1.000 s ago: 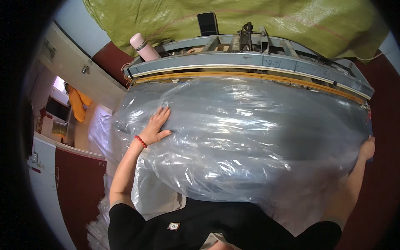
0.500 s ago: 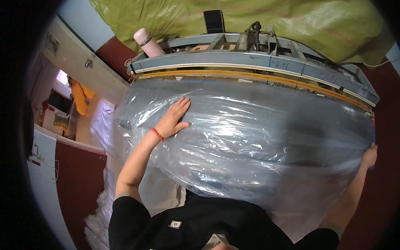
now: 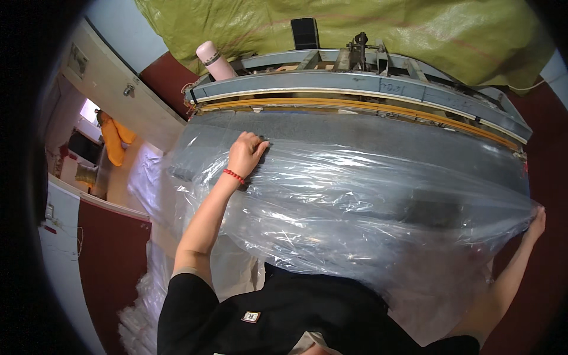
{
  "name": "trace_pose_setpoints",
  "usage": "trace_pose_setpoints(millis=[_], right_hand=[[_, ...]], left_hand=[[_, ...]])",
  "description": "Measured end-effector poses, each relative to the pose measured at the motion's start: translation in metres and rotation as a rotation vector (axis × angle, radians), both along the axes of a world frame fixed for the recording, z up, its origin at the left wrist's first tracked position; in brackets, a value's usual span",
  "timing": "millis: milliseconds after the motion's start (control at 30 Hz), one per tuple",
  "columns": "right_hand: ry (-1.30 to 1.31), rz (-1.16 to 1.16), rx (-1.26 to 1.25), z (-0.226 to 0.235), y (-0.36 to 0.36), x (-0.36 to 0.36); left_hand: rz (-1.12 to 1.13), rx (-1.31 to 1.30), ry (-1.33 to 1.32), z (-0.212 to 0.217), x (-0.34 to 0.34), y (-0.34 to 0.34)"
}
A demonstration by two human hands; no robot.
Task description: Operating a plastic sealing machine to create or seal large plastic bags/covers.
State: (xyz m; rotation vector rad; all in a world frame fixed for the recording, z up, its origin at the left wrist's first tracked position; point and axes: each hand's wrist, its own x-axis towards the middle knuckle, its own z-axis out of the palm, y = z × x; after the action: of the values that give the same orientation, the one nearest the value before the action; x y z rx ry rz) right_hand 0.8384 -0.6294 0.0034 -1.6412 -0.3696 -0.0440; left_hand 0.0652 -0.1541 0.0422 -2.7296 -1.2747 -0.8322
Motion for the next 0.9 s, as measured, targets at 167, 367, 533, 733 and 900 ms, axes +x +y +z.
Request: trace_pose_setpoints(millis=[167,367,533,733,900], right_hand=[[-0.027,-0.038,0.183,0.077,-0.055,-0.056],[0.045,-0.097,0.255,0.078,-0.080,-0.078],[-0.030,-0.130,0.158,0.053,-0.057,-0.053],[-0.337,-0.283,0.020,0.068,0.079,-0.075],[-0.571,-0.351,-0.182,0.026,0.185,-0.072]], left_hand=[[-0.059,-0.014,-0.131,0.000,0.008,0.003],[-0.101,0.072,-0.300,-0.007,0.006,0.005],[-0.052,-0.235,-0.086,0.013,0.012,-0.001],[0.120,-0.138,-0.617,0.022,-0.009,0.047],[0.219,-0.407,-1.112,-0.001,-0.005,0.101]])
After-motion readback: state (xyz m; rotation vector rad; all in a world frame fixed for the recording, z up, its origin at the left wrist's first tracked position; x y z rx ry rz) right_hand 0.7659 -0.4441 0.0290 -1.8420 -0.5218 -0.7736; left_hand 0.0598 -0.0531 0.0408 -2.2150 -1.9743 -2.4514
